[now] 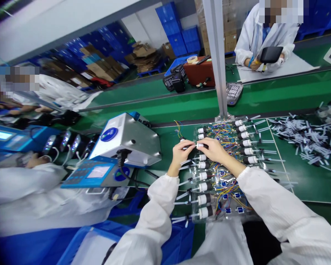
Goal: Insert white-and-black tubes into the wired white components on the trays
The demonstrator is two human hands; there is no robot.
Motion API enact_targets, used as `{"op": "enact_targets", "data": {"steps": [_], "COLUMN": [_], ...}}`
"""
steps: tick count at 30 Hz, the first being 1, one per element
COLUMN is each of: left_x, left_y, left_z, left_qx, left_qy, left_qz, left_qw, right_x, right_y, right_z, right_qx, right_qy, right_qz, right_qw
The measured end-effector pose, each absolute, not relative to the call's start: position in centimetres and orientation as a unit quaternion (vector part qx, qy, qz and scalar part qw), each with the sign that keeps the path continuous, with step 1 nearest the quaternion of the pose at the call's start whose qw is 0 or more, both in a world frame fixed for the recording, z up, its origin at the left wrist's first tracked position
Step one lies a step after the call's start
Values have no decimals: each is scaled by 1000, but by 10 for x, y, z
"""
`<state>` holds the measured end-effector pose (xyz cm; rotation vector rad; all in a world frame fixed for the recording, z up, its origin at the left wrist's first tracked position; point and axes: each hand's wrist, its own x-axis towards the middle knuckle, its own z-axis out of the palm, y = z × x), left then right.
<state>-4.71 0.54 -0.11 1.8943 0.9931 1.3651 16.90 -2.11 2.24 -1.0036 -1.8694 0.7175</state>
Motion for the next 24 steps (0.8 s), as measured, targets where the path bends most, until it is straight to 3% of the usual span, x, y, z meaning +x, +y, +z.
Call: {"op": "enact_targets", "data": {"steps": [24], "left_x": [-42], "left_y": [0], "left_z": [0], "left_qx": [718], "left_qy": [334], "left_qz": [508], "left_qw": [338], "right_x": [171], "right_y": [-20], "right_z": [17], "right_qx": [-373], "right_qy": [-761], "right_qz": [292], "right_qw": [443]}}
